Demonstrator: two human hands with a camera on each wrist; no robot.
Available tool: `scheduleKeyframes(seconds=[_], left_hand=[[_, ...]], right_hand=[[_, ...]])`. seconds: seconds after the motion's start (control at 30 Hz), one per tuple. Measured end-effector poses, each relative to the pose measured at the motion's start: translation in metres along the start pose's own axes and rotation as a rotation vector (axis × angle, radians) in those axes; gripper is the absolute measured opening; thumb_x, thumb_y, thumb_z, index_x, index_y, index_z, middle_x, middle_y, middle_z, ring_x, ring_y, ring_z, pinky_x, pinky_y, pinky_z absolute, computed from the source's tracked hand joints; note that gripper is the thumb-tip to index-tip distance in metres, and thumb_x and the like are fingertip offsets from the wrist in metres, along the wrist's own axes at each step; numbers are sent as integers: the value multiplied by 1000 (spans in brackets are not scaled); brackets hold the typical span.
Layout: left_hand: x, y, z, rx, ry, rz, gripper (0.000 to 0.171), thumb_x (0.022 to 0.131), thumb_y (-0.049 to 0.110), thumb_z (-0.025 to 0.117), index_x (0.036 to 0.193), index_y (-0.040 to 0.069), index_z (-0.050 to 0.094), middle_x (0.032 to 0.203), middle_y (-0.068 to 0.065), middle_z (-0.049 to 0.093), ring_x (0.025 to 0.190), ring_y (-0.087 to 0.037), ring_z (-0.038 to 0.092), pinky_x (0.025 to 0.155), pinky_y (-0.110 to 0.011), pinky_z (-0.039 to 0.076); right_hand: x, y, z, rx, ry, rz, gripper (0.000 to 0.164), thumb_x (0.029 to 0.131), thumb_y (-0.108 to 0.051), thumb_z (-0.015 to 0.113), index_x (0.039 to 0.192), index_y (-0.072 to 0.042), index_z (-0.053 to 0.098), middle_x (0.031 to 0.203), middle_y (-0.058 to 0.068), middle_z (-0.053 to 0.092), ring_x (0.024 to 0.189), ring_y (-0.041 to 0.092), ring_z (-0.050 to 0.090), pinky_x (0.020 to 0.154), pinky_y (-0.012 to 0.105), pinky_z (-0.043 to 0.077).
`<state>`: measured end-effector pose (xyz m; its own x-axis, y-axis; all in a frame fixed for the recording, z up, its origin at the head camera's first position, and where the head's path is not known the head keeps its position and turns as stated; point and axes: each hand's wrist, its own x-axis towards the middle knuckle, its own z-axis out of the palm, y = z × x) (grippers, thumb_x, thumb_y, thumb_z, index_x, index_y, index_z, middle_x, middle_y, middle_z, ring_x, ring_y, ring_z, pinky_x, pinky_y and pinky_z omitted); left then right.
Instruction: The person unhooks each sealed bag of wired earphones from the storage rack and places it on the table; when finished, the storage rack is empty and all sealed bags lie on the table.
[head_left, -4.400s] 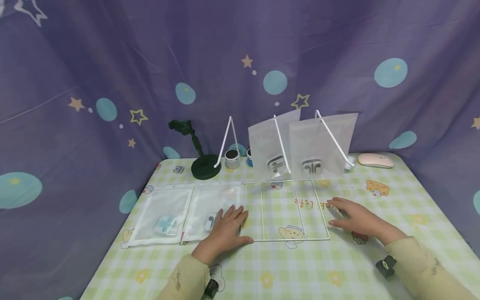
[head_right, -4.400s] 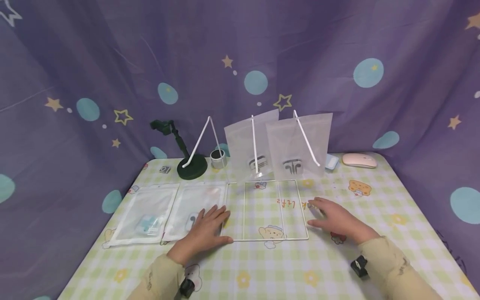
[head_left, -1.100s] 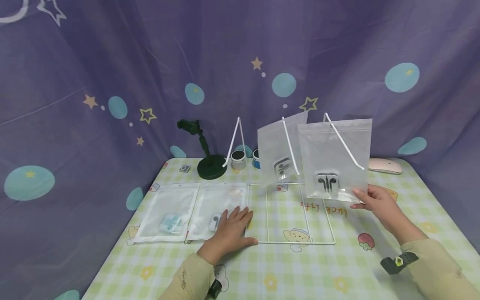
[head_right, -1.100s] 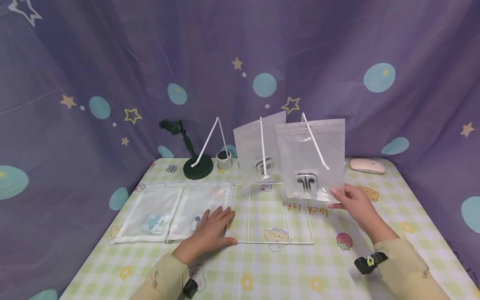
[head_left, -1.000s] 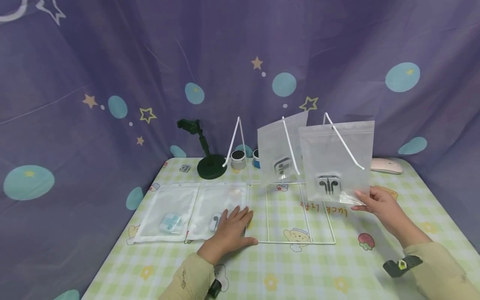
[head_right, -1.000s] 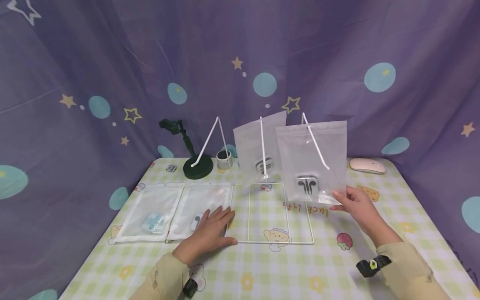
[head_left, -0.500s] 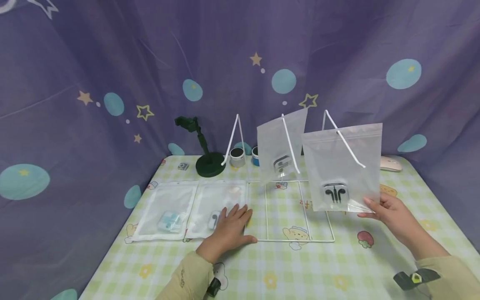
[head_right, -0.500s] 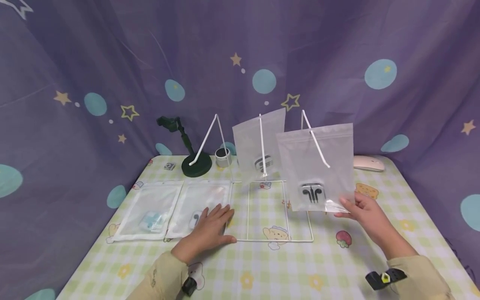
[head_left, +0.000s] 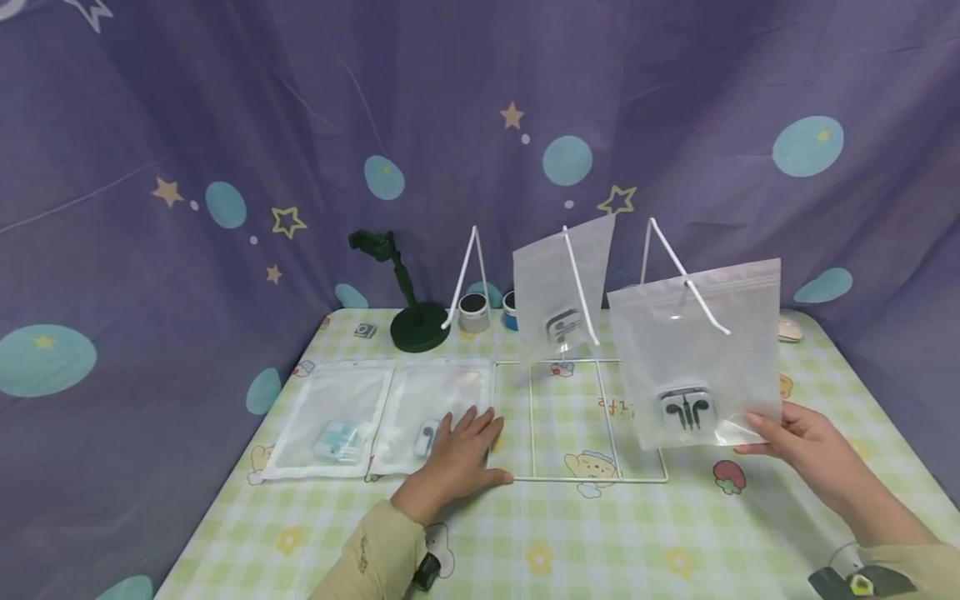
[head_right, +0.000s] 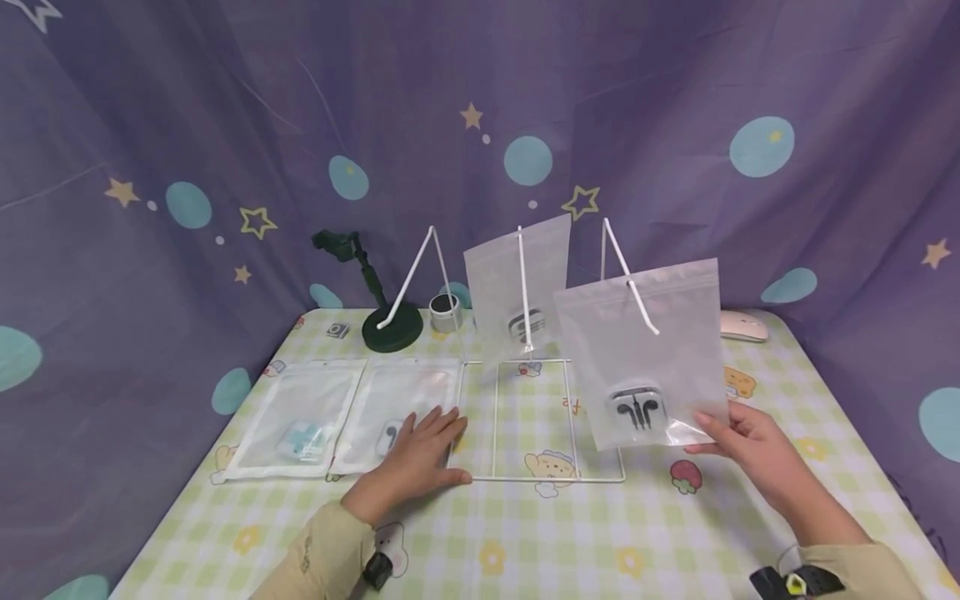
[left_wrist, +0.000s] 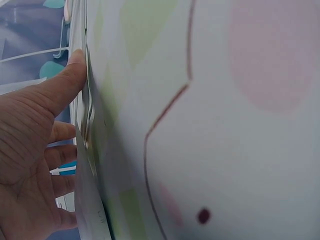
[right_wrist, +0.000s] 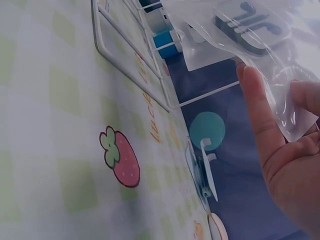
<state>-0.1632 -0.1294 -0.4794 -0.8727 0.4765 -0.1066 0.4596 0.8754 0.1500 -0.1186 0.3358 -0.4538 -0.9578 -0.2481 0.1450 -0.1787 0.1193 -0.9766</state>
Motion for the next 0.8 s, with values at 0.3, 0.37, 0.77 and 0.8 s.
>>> scheduleKeyframes(seconds=[0.3,0.37,0.77,0.8], left_hand=[[0,-1,0,1,6,7,87,81,62,67,148,12,42,155,-11,35,143,-36,27,110,-65,18],[0,-1,0,3,8,8,88,81,62,67,148,12,42,155,-11,35,143,-36,27,109,-65,18],[2,-2,-1,-21,-4,-6,88,81,62,67,150,13,40,156,-10,33,144,-36,24,111,-64,16],[2,-2,-1,-23,-3,-5,88,81,62,67,150,13,41,156,-10,33,144,-36,24,111,-64,16]], right_hand=[[-16,-3,-8,-139,6,-32,30,101,4,46,123,-6,64,115,-15,63,89,14,71,77,26,56],[-19,-3,-10,-185,11,-32,30,101,3,46,123,-7,64,115,-18,63,86,16,71,76,22,55],[-36,-2,-21,-309,20,-74,31,99,8,45,123,1,63,117,-21,62,84,13,71,76,13,49],[-38,-1,-22,-313,22,-77,31,99,9,44,123,1,63,116,-21,62,84,13,71,77,12,48]])
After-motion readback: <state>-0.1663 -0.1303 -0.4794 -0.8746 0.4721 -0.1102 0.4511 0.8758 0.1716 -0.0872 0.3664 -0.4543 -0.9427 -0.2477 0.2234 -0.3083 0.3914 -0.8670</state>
